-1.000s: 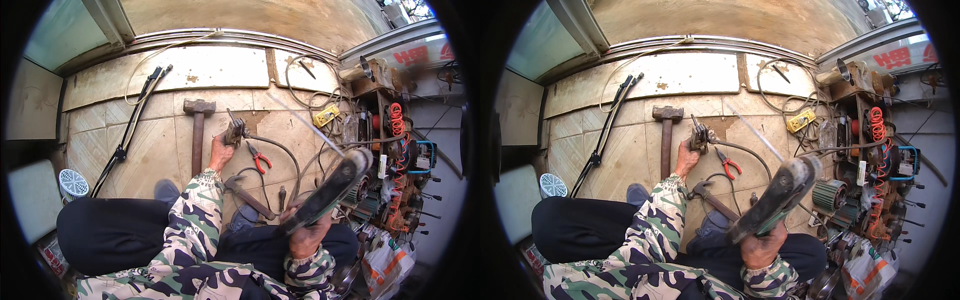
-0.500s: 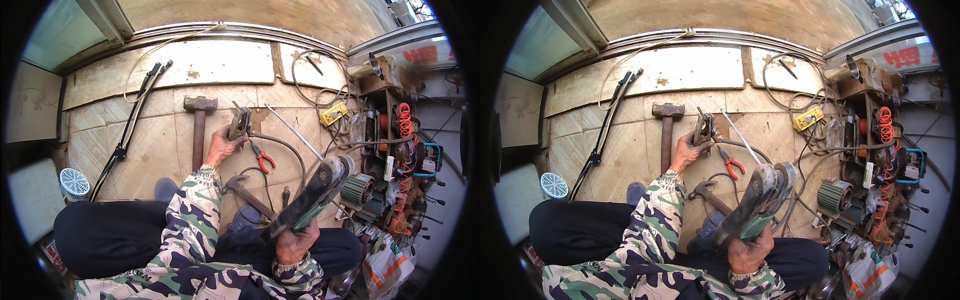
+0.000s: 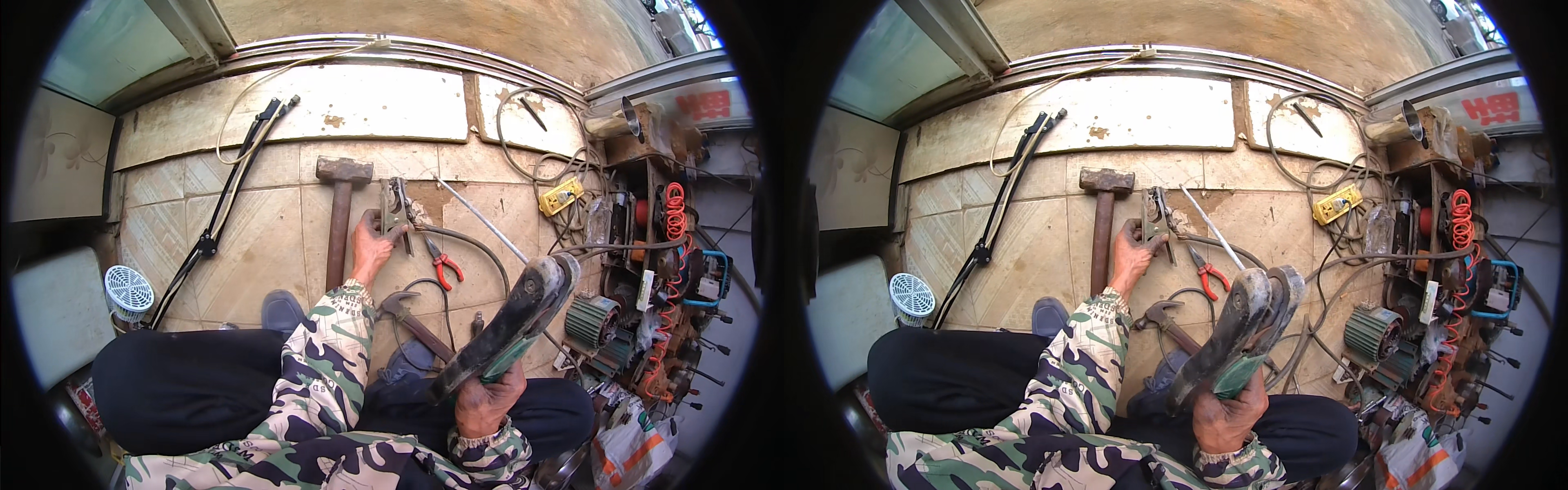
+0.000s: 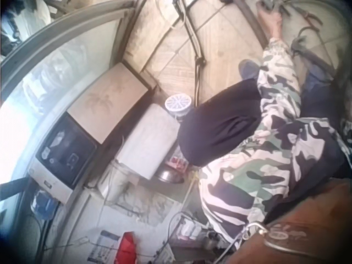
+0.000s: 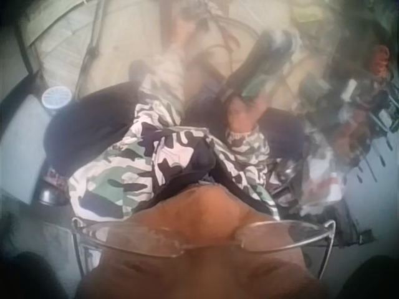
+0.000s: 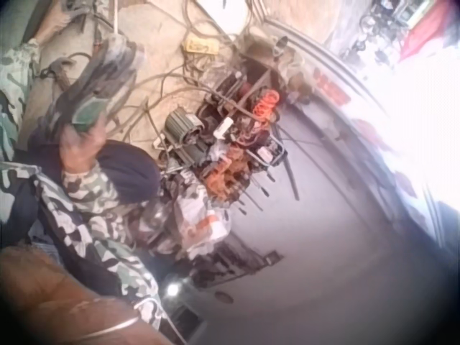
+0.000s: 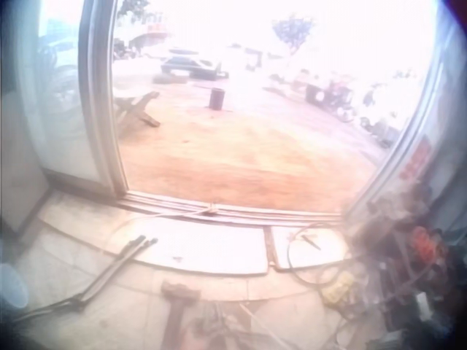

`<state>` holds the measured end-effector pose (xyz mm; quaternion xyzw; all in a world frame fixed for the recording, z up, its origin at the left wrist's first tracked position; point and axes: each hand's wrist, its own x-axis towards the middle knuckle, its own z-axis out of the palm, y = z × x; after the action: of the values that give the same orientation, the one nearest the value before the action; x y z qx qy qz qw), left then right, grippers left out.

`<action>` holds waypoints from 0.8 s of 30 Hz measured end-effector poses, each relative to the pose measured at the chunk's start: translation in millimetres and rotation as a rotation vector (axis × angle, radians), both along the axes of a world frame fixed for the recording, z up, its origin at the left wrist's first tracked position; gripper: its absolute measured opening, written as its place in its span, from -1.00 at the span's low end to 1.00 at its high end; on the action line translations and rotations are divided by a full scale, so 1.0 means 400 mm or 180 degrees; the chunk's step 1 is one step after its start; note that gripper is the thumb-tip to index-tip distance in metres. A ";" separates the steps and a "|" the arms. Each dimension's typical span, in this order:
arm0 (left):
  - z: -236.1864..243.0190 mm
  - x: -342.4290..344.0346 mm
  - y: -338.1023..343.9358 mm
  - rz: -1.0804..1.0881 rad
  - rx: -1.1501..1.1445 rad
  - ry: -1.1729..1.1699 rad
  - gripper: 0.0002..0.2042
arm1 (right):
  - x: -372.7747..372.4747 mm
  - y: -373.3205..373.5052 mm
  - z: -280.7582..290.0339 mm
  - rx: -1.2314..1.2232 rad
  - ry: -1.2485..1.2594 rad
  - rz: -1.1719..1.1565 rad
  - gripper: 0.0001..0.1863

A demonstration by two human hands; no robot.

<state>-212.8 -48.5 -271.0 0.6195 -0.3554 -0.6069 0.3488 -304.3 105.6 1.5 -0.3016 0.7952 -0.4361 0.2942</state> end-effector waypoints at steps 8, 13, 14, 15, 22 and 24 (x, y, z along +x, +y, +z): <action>0.050 0.001 -0.018 -0.0293 -0.0104 -0.0605 -0.57 | -0.005 -0.009 -0.020 -0.0007 -0.0183 -0.0051 -0.76; 0.065 -0.009 -0.056 -0.0497 0.0213 -0.1481 -0.54 | 0.006 -0.023 -0.013 0.0013 -0.0121 -0.0024 -0.76; 0.073 -0.014 -0.060 -0.0462 0.0211 -0.1538 -0.54 | 0.004 -0.022 -0.013 0.0020 -0.0112 0.0011 -0.76; 0.085 -0.012 -0.056 -0.0394 0.0100 -0.1431 -0.55 | 0.004 -0.022 -0.014 -0.0005 -0.0112 0.0004 -0.75; 0.078 0.002 -0.003 0.0045 -0.0888 -0.0684 -0.73 | 0.003 -0.018 -0.007 0.0207 -0.0048 0.0245 -0.59; 0.054 -0.011 0.016 0.0062 -0.1004 -0.0470 -0.72 | 0.003 -0.016 -0.004 0.0211 0.0137 0.0245 -0.60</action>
<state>-217.2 -42.3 -249.3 0.6034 -0.4648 -0.4930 0.4205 -303.2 99.2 -0.1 -0.3313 0.8032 -0.3913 0.3034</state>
